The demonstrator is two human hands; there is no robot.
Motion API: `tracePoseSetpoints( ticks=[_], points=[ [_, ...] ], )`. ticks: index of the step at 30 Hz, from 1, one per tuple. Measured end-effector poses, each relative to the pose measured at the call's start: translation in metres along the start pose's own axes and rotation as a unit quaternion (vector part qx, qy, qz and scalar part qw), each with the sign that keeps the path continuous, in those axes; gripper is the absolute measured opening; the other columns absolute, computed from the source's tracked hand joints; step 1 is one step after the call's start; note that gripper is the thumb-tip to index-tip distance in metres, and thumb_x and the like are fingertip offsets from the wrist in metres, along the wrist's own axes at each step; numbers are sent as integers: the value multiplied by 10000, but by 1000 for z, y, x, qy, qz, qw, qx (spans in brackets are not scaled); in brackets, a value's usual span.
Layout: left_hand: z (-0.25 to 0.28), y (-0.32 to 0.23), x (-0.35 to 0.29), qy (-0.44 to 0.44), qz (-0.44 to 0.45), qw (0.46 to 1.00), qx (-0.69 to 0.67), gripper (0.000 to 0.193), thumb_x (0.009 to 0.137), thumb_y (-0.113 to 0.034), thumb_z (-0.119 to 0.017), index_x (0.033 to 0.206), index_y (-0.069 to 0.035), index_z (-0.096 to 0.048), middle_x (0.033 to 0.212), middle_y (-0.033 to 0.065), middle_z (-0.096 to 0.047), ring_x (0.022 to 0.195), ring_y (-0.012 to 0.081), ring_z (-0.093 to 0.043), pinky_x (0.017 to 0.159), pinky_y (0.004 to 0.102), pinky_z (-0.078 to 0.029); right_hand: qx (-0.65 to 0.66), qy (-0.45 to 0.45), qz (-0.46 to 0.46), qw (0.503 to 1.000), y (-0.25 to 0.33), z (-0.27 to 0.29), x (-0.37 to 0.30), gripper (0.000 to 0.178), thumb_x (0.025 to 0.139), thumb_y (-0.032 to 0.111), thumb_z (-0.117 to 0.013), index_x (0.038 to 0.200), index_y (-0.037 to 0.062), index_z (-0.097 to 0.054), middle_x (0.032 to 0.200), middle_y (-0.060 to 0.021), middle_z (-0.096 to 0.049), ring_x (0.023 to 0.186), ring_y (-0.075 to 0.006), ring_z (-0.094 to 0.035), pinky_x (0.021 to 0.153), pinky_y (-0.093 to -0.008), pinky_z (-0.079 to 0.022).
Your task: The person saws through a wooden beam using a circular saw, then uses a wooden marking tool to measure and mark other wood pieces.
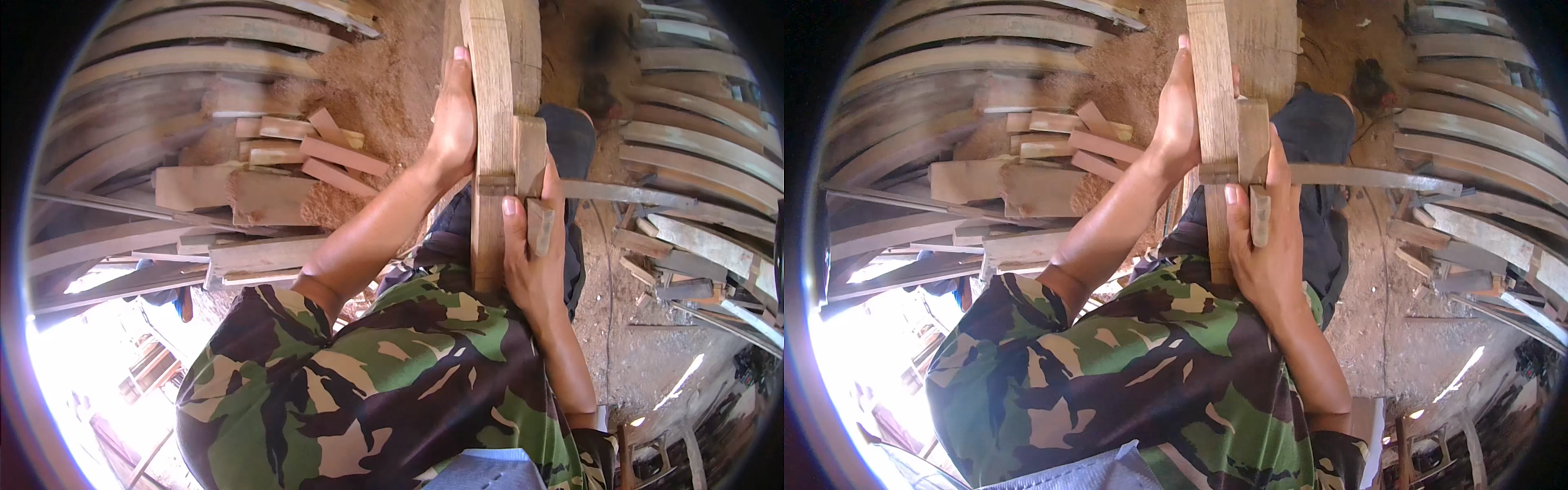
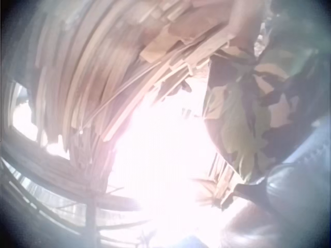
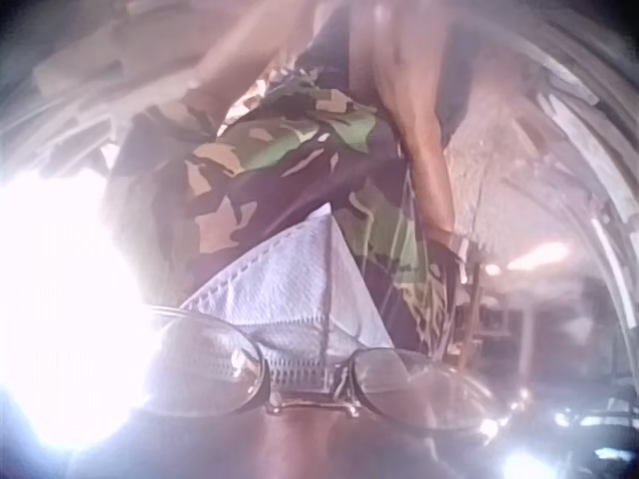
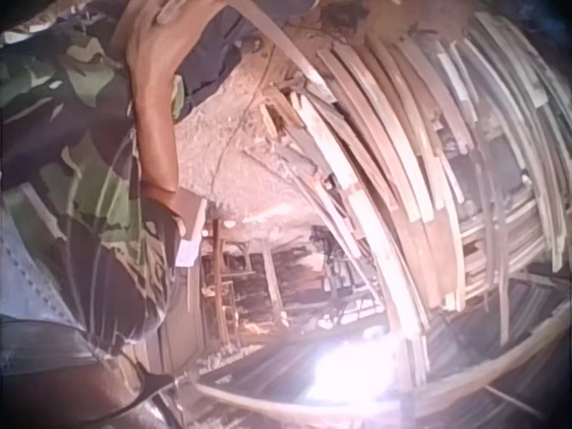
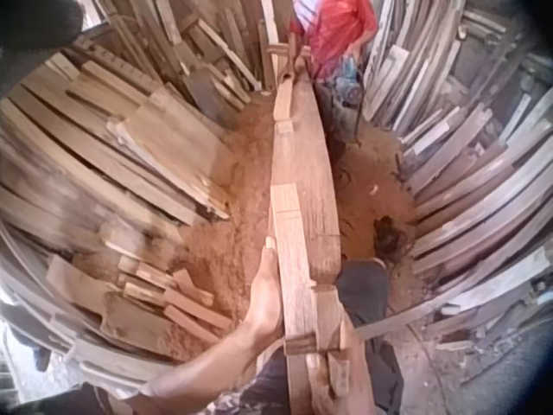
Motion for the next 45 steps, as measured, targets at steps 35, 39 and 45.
tracePoseSetpoints(
  ticks=[35, 39, 45],
  points=[
    [-31, -82, -29, 53, -172, 980, 87, 511, 1181, -542, -290, 1172, -89, -525, 939, 53, -597, 806, 96, -615, 753, 303, -562, 98, -187, -55, 976, -32, 58, -6, 743, 1040, 75, -668, 1679, 48, -289, 1488, -139, -515, 1267, -224, -548, 1103, -365, -445],
    [-27, -74, -19, 53, -177, 979, 92, 542, 1175, -558, -286, 1221, -86, -548, 934, 62, -620, 756, 115, -636, 702, 307, -572, 84, -191, -43, 977, -36, 59, -7, 742, 1044, 80, -666, 1680, 47, -284, 1526, -152, -490, 1318, -247, -533, 1136, -384, -430],
    [-27, -60, -17, 30, -45, 998, 23, 661, 1138, -643, -303, 1138, -72, -637, 890, 64, -662, 747, 147, -633, 661, 307, -544, 80, -203, -48, 975, -35, 59, -6, 722, 1058, 161, -666, 1675, 33, -314, 1508, -178, -542, 1353, -280, -556, 1153, -398, -428]
  ],
)
Point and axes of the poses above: each hand's wrist, its own x-axis towards the middle knuckle, its own z-axis out of the back of the hand, y = z × x, the point moved 7 cm from there along x, towards the middle knuckle
